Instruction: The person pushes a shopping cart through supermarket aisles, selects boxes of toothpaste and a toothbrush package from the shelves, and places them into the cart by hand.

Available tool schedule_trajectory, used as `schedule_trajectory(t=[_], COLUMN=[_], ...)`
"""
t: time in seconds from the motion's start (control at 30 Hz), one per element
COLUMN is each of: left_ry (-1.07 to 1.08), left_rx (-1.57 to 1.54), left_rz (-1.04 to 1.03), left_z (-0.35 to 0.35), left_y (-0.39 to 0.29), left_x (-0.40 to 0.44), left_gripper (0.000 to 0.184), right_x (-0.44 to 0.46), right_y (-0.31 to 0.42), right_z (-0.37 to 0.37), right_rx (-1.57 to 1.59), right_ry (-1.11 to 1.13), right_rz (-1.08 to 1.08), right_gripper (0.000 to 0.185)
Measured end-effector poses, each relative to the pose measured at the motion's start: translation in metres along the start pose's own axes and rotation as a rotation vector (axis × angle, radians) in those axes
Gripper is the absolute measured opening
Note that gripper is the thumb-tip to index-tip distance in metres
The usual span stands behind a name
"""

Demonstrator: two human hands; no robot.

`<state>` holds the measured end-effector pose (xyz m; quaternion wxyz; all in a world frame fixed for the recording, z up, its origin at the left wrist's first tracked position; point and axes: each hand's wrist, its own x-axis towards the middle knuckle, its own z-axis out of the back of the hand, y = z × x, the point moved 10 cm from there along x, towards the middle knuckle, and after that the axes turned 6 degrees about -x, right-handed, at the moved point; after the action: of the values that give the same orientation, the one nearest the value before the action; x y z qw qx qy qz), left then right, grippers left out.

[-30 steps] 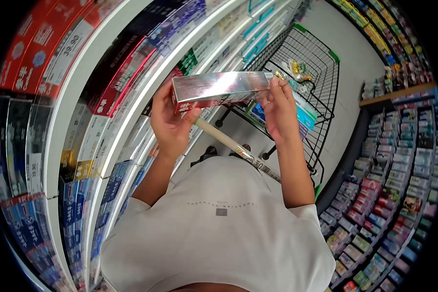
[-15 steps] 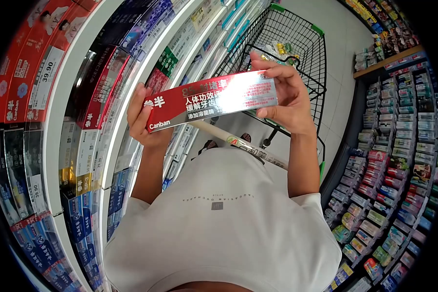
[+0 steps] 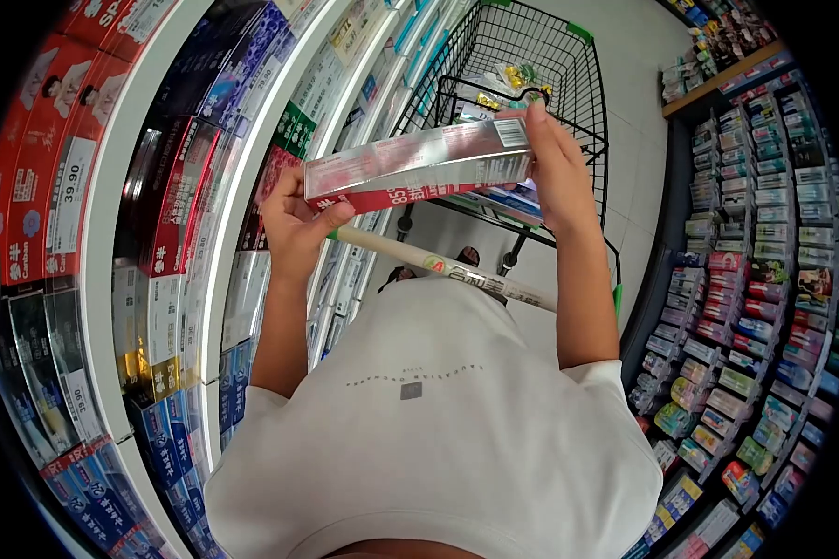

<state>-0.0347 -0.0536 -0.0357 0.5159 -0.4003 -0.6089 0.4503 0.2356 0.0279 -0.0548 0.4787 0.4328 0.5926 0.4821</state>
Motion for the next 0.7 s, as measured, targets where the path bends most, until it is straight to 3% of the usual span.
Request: schedule_trajectory(t=[0.07, 0.13, 0.4, 0.57, 0.7], left_ry=[0.046, -0.076, -0.047, 0.112, 0.26], left_rx=[-0.132, -0.255, -0.259, -0.071, 0.065], left_rz=[0.106, 0.457, 0.521, 0.66, 0.66], left_z=[-0.009, -0.008, -0.023, -0.048, -0.079], left_y=[0.01, 0.038, 0.064, 0.11, 0.138], left_x=[0.002, -0.005, 0.004, 0.004, 0.014], left_gripper=[0.034, 0.027, 0.031, 0.036, 0.039], right_x=[0.0, -0.007, -0.019, -0.028, -0.024], right_y=[-0.021, -0.031, -0.053, -0.097, -0.123], right_z=[0.012, 0.014, 0.032, 0.057, 0.084], right_rx=[-0.013, -0.04, -0.197, -0.224, -0.208], right_ry=[-0.032, -0.027, -0.068, -0.128, -0.127], right_rz=[-0.134, -0.191, -0.275, -0.393, -0.325], right_gripper=[0.056, 0.056, 0.055, 0.048, 0.053])
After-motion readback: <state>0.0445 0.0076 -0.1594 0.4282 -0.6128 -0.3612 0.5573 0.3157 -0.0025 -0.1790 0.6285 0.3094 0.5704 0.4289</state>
